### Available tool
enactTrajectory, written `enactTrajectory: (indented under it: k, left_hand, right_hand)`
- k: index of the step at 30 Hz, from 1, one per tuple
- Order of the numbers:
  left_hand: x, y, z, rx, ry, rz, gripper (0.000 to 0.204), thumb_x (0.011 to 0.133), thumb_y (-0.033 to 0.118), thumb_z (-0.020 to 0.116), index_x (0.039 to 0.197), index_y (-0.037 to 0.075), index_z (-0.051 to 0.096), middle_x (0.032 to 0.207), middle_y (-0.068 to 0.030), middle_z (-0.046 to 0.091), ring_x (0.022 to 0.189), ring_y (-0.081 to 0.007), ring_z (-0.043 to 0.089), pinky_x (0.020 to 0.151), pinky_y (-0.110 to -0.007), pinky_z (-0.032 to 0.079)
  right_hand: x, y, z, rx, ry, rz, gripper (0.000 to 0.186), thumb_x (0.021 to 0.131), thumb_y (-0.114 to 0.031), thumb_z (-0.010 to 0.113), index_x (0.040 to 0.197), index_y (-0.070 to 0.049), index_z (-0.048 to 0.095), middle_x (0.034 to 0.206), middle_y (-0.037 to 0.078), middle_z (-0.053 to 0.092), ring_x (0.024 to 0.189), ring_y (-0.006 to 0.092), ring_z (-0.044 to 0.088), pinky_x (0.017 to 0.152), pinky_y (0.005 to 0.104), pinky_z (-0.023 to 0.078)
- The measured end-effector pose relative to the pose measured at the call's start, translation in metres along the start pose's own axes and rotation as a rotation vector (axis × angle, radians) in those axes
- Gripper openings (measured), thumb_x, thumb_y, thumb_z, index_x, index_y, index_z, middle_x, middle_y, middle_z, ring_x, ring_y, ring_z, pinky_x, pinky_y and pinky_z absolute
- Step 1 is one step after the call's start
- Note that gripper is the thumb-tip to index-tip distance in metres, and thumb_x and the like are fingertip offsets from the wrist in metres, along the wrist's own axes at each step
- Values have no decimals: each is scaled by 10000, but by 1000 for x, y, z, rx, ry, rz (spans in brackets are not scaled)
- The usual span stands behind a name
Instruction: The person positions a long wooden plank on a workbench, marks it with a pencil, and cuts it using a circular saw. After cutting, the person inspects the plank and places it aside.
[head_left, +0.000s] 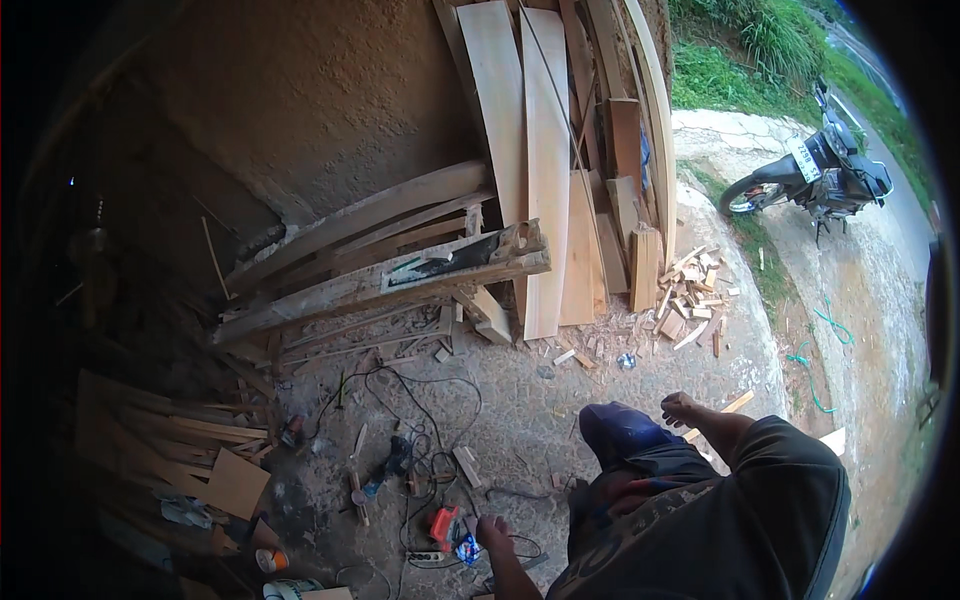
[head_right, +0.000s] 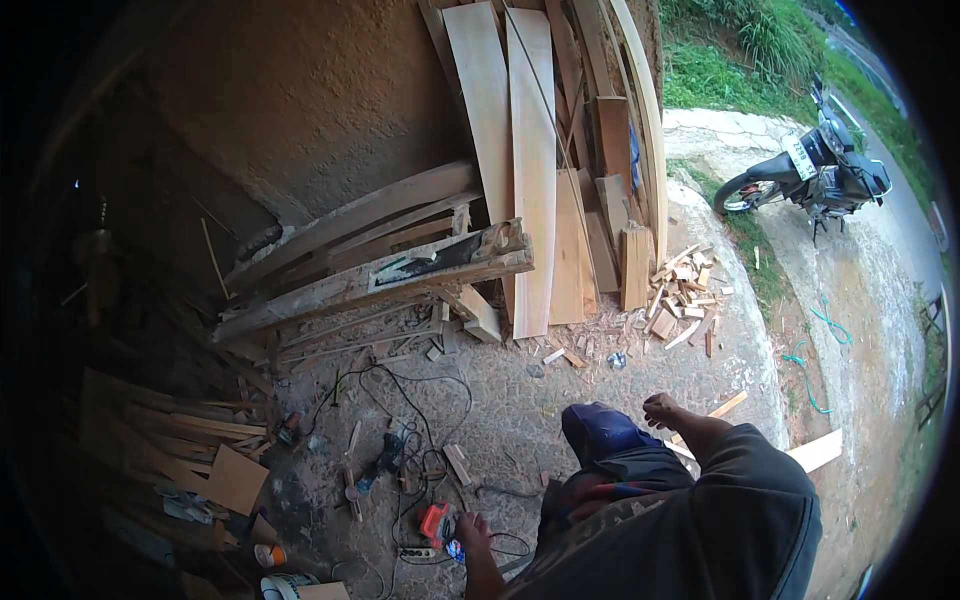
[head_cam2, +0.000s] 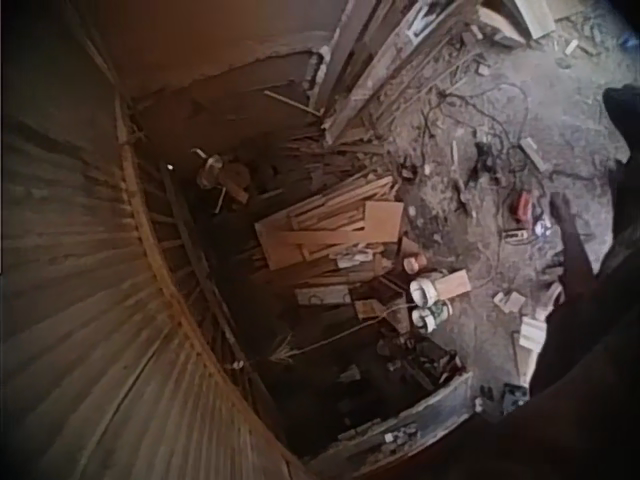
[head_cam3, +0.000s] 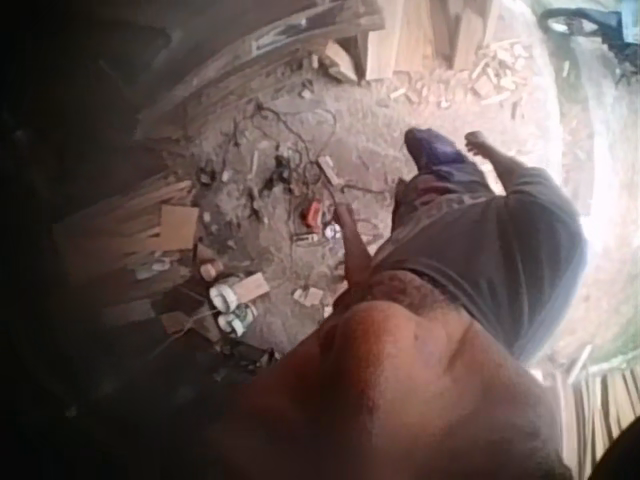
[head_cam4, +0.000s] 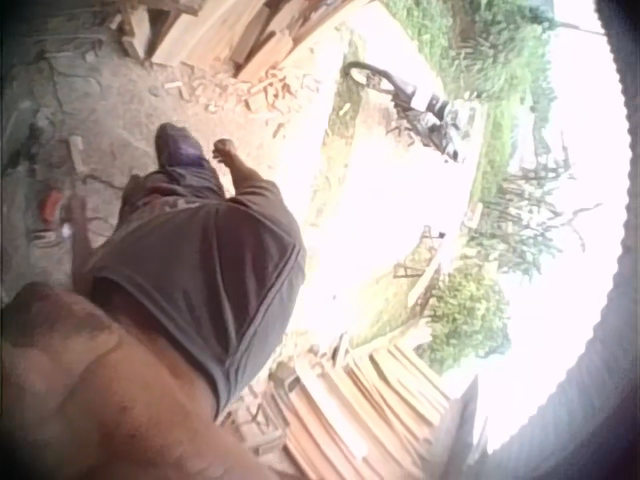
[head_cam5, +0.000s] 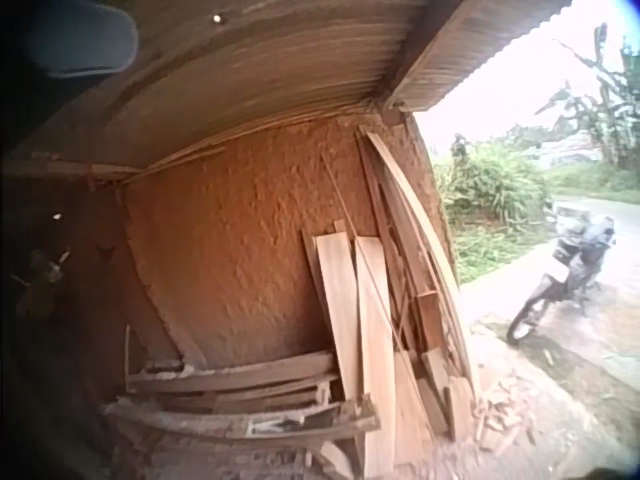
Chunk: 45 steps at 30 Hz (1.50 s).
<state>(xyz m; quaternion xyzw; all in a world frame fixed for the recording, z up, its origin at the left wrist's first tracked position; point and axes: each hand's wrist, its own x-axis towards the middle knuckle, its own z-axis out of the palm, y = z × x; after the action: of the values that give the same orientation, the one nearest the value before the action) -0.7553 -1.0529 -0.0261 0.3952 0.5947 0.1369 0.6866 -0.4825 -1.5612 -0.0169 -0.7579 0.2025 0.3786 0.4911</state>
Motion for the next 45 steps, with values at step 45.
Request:
enactTrajectory:
  k: [45]
  left_hand:
    - [-19,47,314,714,-160,167,438,890,153,706,1266,-37,586,1260,-208,614,1098,-319,626,948,-437,525]
  right_hand:
    - [446,-721,-205,973,370,-708,587,901,-607,624,1095,-52,641,1009,30,571,955,145,497,882,317,392]
